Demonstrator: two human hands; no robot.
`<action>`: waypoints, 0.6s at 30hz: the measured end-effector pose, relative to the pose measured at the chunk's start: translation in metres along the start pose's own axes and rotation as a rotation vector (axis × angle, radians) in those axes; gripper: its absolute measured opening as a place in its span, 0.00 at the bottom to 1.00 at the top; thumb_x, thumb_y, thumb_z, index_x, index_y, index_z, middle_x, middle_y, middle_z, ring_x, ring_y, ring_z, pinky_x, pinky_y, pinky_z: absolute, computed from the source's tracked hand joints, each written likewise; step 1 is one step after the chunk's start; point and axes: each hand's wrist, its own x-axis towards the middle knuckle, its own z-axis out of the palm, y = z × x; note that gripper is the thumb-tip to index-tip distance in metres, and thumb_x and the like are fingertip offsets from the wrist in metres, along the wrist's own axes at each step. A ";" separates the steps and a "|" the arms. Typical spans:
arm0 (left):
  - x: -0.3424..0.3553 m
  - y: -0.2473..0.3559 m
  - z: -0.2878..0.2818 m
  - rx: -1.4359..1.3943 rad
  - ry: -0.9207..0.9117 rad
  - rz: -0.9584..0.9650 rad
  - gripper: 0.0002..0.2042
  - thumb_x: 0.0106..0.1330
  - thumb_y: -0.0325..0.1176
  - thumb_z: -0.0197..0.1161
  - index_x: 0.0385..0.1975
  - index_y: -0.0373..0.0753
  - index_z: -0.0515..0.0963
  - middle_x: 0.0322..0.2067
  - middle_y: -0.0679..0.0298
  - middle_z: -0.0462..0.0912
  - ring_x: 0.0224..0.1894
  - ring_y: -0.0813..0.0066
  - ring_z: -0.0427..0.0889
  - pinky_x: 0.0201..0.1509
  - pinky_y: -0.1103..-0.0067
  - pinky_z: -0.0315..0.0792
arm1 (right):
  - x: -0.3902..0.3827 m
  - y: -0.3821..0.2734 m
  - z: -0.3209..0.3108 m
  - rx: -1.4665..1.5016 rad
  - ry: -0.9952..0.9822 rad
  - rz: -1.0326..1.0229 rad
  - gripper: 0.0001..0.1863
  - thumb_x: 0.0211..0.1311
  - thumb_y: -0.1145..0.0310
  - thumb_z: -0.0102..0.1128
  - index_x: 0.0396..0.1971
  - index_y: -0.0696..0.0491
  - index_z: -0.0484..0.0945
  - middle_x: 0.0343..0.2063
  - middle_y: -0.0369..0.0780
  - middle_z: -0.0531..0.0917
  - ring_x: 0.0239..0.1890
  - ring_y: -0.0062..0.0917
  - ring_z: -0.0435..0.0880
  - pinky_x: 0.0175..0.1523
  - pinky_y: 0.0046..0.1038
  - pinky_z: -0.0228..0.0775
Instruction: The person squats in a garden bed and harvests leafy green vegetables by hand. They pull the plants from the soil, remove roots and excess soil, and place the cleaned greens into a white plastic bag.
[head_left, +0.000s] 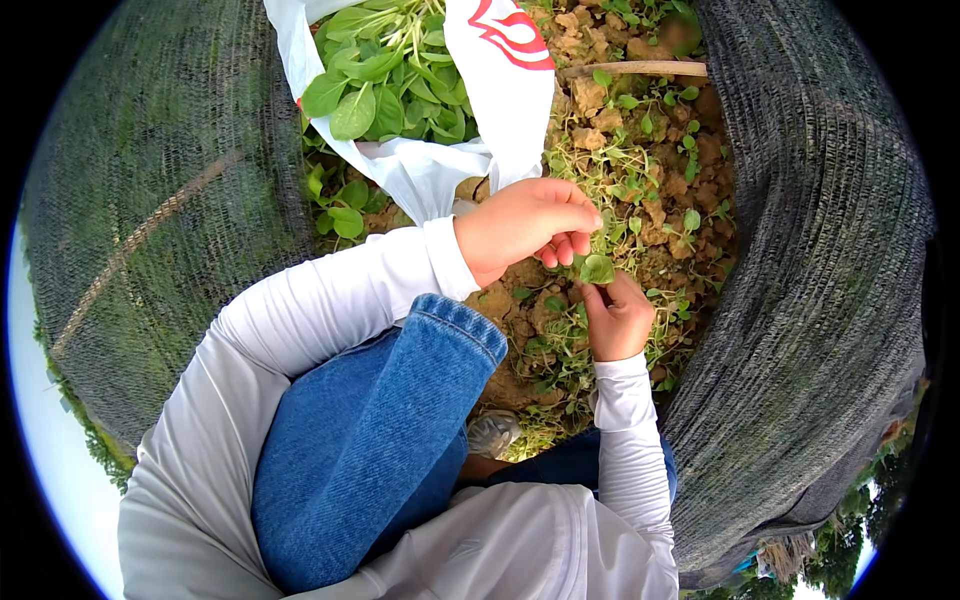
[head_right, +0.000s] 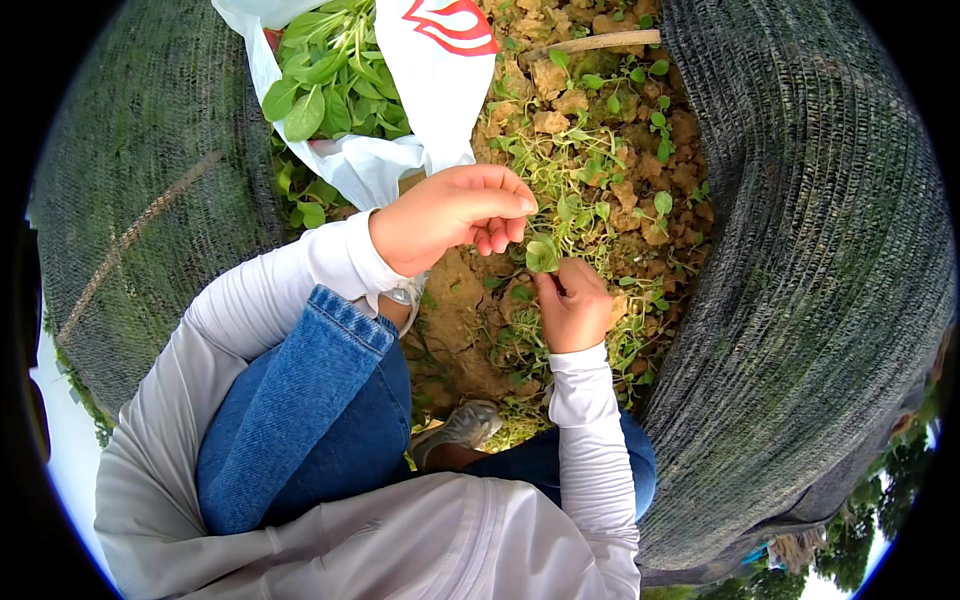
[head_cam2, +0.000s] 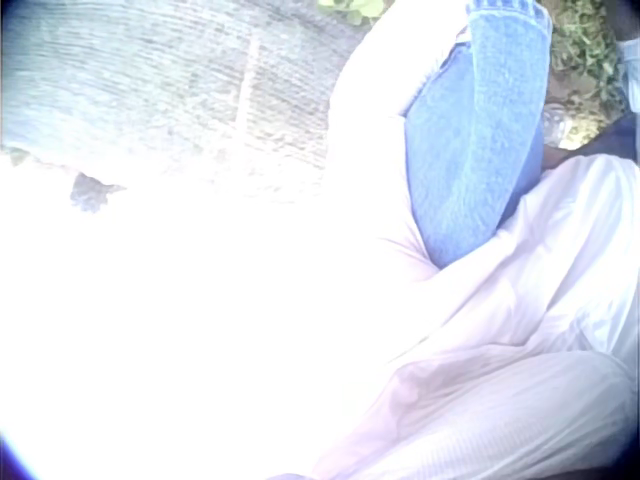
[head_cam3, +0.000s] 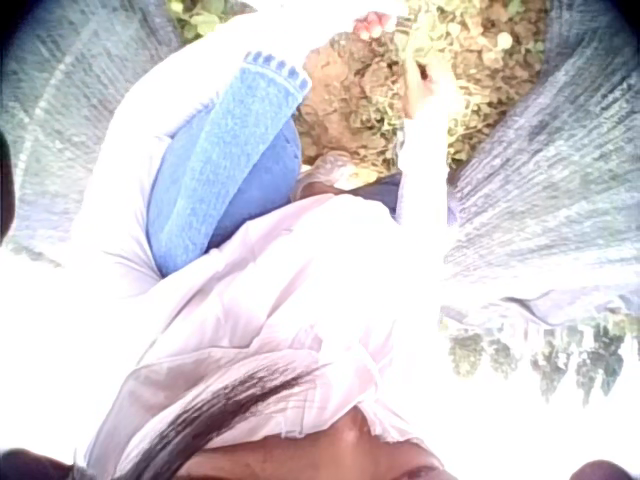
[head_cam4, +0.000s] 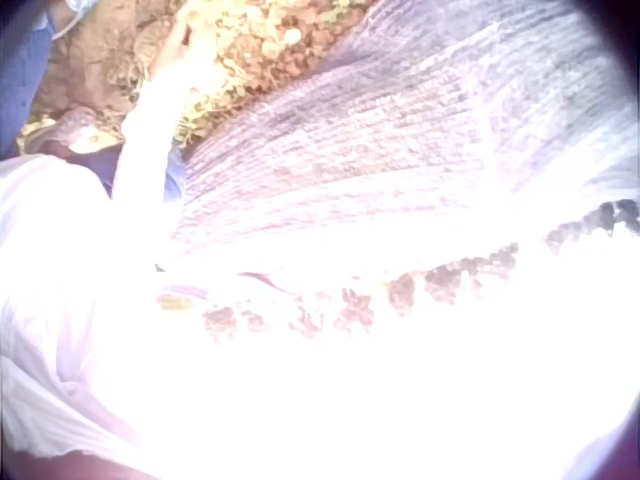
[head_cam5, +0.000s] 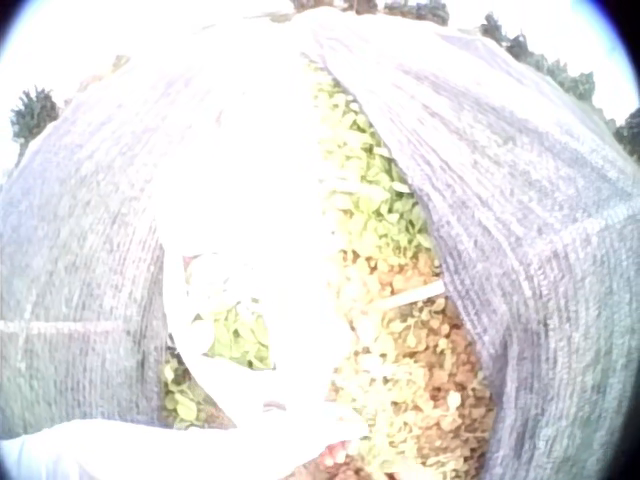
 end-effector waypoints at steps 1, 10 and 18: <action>0.002 -0.005 -0.003 -0.021 0.033 -0.012 0.07 0.55 0.35 0.52 0.26 0.38 0.69 0.19 0.70 0.71 0.22 0.84 0.68 0.25 0.88 0.62 | 0.001 -0.013 -0.007 0.133 0.077 0.087 0.07 0.40 0.78 0.59 0.23 0.59 0.75 0.17 0.38 0.73 0.19 0.23 0.71 0.24 0.18 0.63; 0.005 -0.023 0.014 -0.102 -0.016 -0.083 0.08 0.55 0.36 0.54 0.27 0.39 0.73 0.19 0.72 0.71 0.22 0.86 0.68 0.25 0.89 0.62 | 0.002 -0.043 -0.007 0.539 0.472 0.241 0.10 0.44 0.77 0.58 0.30 0.58 0.74 0.30 0.39 0.76 0.33 0.21 0.73 0.39 0.21 0.64; 0.007 -0.028 0.012 -0.211 0.063 -0.082 0.08 0.55 0.37 0.56 0.27 0.39 0.73 0.20 0.73 0.71 0.22 0.86 0.68 0.27 0.89 0.64 | 0.001 -0.050 -0.007 0.346 0.383 0.057 0.12 0.42 0.81 0.57 0.31 0.57 0.74 0.30 0.39 0.75 0.34 0.23 0.73 0.39 0.21 0.64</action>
